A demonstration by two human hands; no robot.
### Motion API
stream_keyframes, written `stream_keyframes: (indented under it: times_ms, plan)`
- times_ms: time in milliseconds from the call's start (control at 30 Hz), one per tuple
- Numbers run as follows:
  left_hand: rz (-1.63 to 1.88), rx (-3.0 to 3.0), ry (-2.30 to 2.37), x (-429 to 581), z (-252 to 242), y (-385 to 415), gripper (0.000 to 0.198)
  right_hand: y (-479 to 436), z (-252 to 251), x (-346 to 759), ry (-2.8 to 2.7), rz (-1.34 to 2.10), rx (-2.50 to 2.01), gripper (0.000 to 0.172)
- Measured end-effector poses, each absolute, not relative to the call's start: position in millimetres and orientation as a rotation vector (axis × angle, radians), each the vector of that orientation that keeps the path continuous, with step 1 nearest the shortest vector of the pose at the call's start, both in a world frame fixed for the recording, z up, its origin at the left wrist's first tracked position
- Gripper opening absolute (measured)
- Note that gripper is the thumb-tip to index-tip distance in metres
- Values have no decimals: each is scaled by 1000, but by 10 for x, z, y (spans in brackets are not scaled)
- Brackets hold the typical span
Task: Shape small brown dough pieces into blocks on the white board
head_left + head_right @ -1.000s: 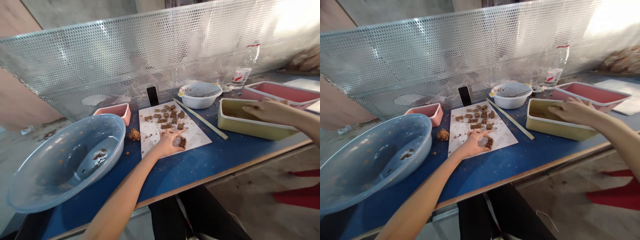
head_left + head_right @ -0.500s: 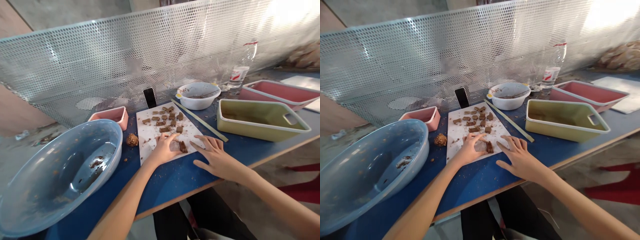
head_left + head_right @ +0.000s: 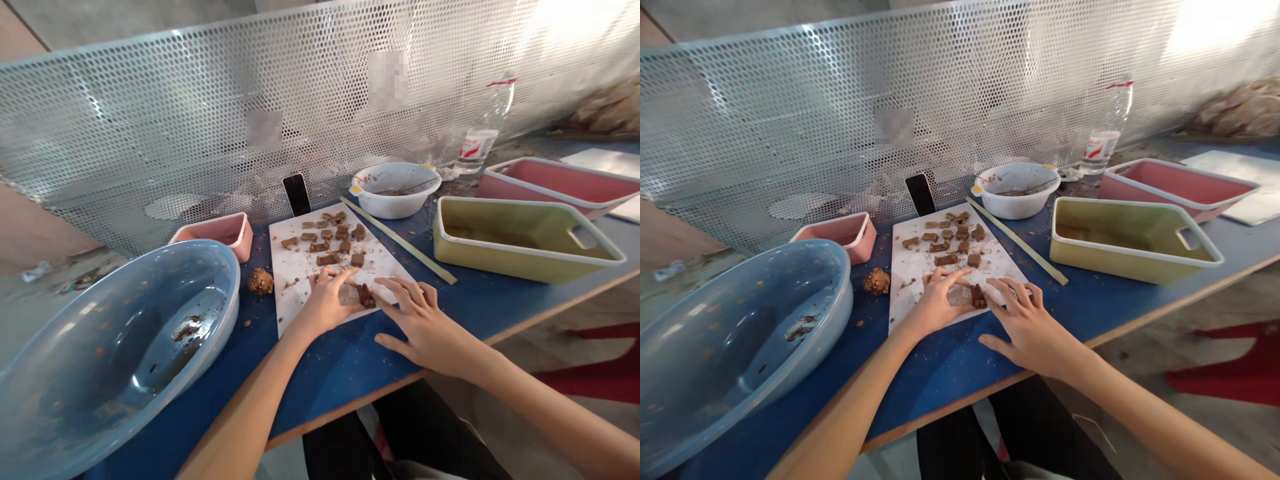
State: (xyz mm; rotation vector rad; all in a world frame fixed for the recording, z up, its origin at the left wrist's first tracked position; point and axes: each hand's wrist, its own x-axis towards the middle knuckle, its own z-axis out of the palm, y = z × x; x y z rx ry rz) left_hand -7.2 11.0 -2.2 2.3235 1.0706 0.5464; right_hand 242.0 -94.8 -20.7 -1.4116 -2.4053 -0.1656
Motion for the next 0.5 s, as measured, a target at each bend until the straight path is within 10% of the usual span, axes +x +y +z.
stream_keyframes:
  times_ms: [500]
  plan:
    - [559,2319,1084,-64,-46,111,78,-941,-209,2418,-2411,-142,-1426,71]
